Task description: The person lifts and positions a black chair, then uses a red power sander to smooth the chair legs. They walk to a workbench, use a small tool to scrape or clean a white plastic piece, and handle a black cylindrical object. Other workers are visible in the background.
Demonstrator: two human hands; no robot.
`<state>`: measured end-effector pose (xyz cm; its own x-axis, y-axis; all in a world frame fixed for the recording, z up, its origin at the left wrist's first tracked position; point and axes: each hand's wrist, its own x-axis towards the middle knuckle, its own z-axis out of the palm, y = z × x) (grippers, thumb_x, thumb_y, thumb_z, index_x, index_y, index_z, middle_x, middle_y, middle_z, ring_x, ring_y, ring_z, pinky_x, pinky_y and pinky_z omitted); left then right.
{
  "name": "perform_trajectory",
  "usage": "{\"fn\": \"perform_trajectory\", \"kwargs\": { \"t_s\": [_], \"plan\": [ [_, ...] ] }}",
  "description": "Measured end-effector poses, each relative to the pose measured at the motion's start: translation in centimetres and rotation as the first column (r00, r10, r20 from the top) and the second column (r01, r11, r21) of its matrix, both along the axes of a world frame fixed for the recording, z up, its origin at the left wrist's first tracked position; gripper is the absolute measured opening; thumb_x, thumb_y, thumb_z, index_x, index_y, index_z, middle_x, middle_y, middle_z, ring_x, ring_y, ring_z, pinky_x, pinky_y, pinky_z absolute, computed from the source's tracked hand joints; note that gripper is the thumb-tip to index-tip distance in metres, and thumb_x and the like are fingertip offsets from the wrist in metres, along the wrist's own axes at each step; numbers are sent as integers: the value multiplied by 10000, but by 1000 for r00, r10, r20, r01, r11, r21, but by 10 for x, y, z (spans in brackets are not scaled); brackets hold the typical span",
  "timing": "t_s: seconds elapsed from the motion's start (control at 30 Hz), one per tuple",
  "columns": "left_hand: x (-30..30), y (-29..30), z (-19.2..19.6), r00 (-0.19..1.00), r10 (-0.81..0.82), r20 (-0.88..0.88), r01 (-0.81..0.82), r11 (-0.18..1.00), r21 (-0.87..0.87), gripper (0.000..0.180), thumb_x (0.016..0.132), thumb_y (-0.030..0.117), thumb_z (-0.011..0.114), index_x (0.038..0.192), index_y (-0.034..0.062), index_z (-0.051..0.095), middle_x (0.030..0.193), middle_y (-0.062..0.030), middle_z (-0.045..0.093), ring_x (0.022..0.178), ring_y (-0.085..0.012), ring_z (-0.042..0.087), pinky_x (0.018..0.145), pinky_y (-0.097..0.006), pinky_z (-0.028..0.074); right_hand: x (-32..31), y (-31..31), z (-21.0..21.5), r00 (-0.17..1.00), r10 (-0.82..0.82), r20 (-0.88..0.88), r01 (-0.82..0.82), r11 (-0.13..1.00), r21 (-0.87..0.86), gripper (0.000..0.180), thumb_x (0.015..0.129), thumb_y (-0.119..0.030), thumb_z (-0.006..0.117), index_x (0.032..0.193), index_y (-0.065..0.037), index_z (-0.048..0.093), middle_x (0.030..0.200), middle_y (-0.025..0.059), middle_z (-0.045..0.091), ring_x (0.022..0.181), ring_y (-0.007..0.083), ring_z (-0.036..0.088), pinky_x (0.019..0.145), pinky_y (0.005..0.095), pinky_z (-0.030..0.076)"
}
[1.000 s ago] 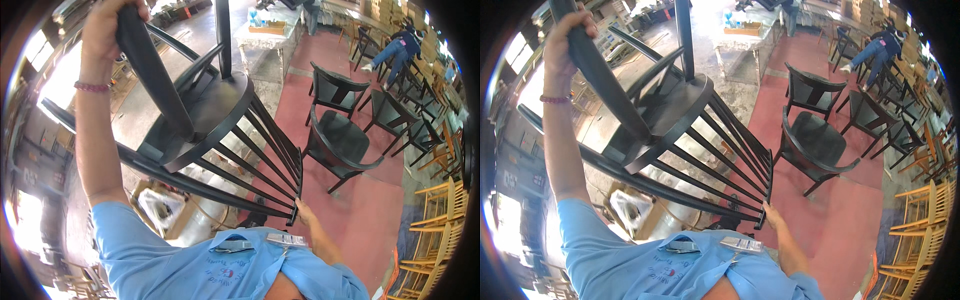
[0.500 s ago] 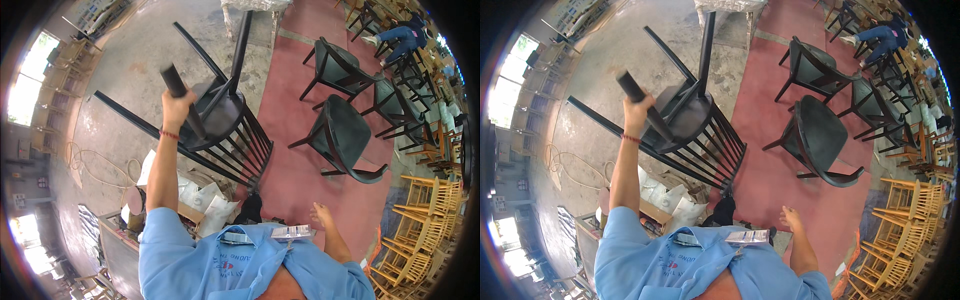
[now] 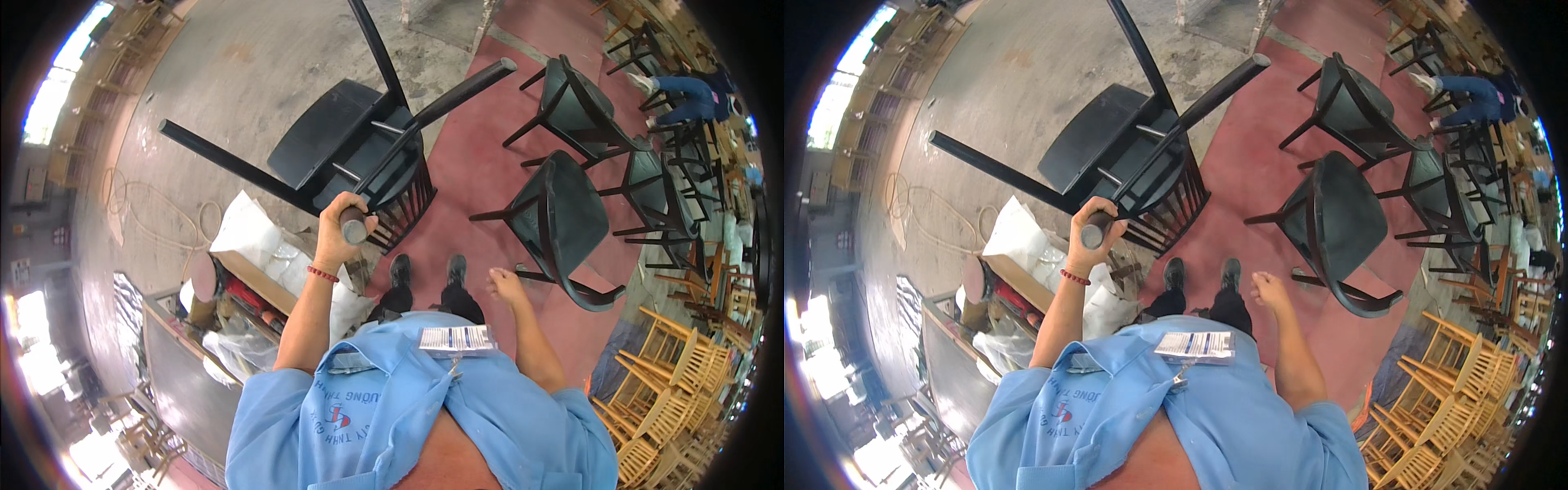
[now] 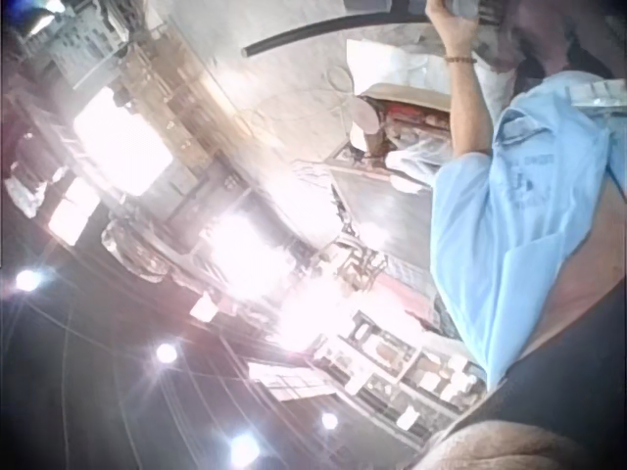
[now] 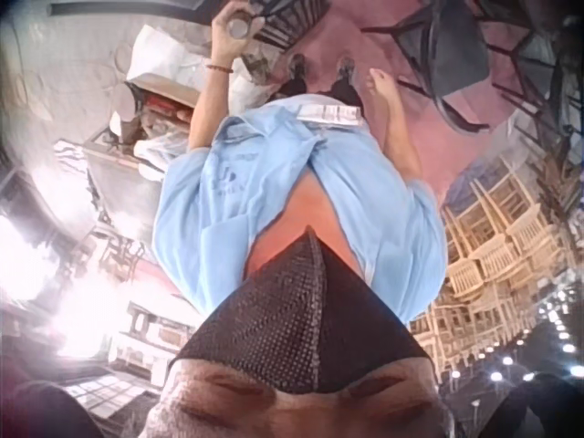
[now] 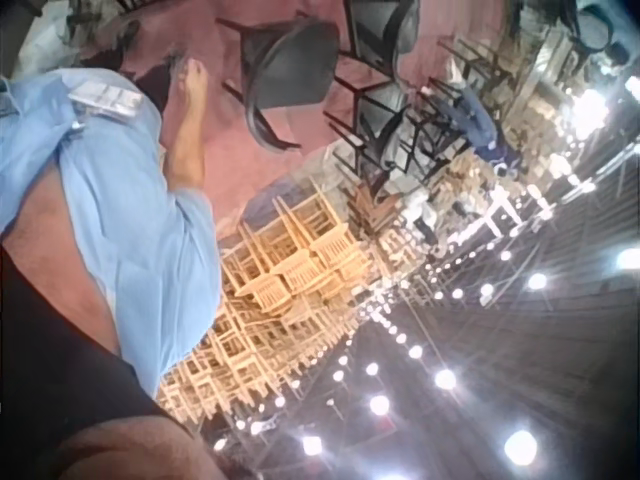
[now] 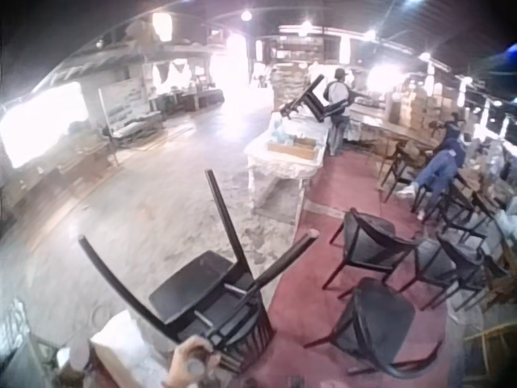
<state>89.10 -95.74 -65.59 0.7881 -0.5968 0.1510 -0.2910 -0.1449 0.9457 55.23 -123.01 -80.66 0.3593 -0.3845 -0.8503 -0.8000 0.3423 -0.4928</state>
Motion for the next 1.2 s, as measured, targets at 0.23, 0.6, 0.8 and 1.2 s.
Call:
{"fn": "perform_trajectory", "kwargs": {
  "t_s": [0.23,0.6,0.8,1.2],
  "plan": [
    [-46,21,-32,989,134,62,-140,985,97,295,730,-6,775,961,38,596,999,-77,630,953,-192,615,882,-319,491,63,-68,19,978,122,169,-137,987,78,399,966,-289,638,1284,-50,605,1008,38,660,792,134,644,649,285,516],
    [-76,10,-35,923,384,37,-385,909,160,359,753,-9,769,1071,41,611,1148,-106,662,1031,-205,645,901,-331,527,250,-150,126,699,221,680,-138,975,-175,783,886,-207,723,1514,43,327,1041,107,665,820,132,627,646,262,511],
    [-101,8,-28,841,540,-23,-520,820,237,473,809,51,760,1244,81,578,1163,-85,667,1034,-185,632,922,-317,507,284,-132,150,596,314,739,-155,948,-278,300,890,-192,725,1074,6,594,985,55,673,780,105,614,618,250,486],
    [-114,5,-3,814,581,-31,-563,800,209,403,832,126,784,1191,77,607,1186,-63,673,1043,-167,632,923,-304,494,298,-138,140,545,457,703,-39,851,-523,311,879,-243,766,979,38,678,819,35,674,738,120,608,679,289,474]
  ]
}}
